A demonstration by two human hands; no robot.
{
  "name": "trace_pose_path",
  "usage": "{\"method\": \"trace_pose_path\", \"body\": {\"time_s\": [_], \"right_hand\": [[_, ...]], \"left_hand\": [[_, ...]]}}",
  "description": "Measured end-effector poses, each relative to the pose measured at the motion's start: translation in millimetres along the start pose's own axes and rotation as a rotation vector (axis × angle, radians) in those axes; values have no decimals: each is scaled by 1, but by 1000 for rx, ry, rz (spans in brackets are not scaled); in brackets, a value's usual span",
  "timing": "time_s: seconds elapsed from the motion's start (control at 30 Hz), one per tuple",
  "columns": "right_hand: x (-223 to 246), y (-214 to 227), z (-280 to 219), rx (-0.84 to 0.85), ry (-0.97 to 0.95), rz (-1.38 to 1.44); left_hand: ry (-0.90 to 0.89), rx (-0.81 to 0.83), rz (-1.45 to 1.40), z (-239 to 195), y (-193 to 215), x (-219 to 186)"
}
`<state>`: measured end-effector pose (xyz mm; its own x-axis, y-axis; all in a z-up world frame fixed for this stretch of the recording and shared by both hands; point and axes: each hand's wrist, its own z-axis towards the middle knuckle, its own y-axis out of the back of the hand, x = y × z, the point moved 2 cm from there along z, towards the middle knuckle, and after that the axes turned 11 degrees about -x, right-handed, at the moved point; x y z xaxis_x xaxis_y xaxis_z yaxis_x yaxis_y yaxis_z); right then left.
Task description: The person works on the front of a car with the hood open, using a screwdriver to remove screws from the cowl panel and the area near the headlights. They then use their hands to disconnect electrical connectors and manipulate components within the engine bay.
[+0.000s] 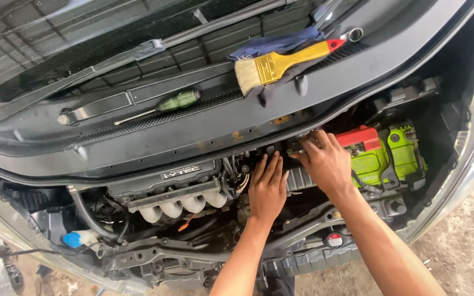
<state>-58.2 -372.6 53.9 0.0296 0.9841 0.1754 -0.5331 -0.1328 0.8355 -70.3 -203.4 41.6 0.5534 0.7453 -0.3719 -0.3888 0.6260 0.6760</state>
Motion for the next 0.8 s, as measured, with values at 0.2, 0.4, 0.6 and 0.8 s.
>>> {"method": "trace_pose_path", "body": {"time_s": [0.2,0.4,0.6,0.8], "right_hand": [[1,6,10,146,-110,31],[-5,10,7,260,-253,121],[-15,-13,-4,238,-197,34],[-16,4,3,288,-79,100]], "left_hand": [[40,37,-10,3,-1,-2],[188,-29,71,10,-14,-7],[380,-102,78,6,-36,-22],[316,-39,123,11,-35,-22]]}}
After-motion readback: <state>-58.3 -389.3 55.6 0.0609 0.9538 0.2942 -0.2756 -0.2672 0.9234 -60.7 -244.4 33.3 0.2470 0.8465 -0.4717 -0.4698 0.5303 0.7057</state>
